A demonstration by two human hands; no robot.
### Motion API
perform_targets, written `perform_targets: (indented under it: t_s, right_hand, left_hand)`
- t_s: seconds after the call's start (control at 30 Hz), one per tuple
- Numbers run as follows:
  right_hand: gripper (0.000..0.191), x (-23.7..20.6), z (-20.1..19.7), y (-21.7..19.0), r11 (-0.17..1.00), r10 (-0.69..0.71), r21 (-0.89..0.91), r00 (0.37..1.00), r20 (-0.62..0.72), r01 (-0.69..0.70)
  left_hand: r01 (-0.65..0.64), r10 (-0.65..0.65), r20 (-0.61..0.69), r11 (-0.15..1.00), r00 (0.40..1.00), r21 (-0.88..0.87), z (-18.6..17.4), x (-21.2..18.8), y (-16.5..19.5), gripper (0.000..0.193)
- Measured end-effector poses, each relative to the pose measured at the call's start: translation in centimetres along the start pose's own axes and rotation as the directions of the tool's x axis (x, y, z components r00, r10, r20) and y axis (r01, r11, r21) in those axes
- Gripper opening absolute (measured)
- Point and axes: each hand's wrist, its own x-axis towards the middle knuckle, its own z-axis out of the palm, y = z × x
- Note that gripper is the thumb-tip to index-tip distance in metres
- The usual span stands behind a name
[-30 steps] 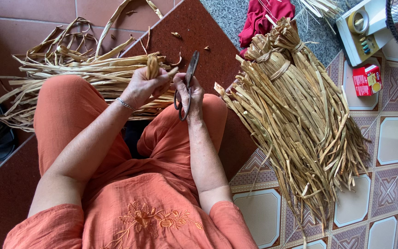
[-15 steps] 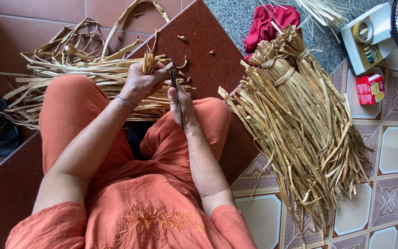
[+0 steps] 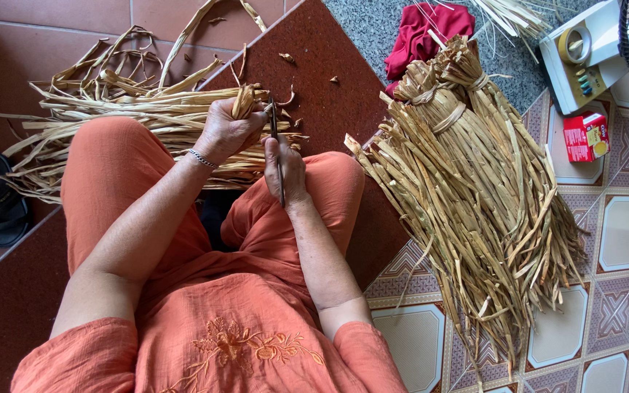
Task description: The person sits on the floor and uses scissors to trim the ends of dried palm leaves. They repeatedly pick up individual leaves, cut the tips, and place the trimmed pieces into a growing pile.
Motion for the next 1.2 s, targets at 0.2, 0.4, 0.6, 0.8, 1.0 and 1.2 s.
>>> perform_targets:
  t_s: [0.2, 0.4, 0.6, 0.8, 1.0, 1.2]
  right_hand:
    - [0.06, 0.0, 0.2, -0.3, 0.999, 0.005, -0.05, 1.0, -0.003, -0.005]
    - [0.062, 0.2, -0.5, -0.7, 0.98, -0.177, 0.089, 0.984, -0.004, 0.177]
    - [0.05, 0.9, -0.1, -0.5, 0.926, 0.1, 0.349, 0.985, 0.142, -0.144]
    - [0.031, 1.8, 0.4, -1.0, 0.802, 0.016, 0.597, 1.0, -0.019, -0.001]
    - [0.029, 1.8, -1.0, -0.5, 0.684, 0.124, 0.729, 0.989, -0.082, -0.025]
    - [0.034, 1.9, -1.7, -0.1, 0.593, 0.182, 0.805, 0.975, -0.124, -0.008]
  left_hand:
    - [-0.012, 0.013, 0.011, 0.999, 1.0, -0.046, -0.5, 0.0, -0.1, 0.006]
    - [0.063, -0.064, -0.01, 0.995, 0.998, -0.083, -0.6, -0.5, 0.2, 0.014]
    - [0.0, -0.003, -0.068, 0.999, 0.998, -0.047, -0.4, -0.3, 1.3, 0.011]
    - [0.141, -0.142, -0.003, 0.979, 0.99, -0.146, -0.7, -0.7, 1.5, 0.014]
    - [0.055, -0.075, 0.077, 0.971, 0.994, 0.234, -1.2, 0.0, 1.9, 0.021]
    - [0.195, -0.297, 0.151, 0.86, 0.943, 0.471, -1.5, -0.9, 2.5, 0.021]
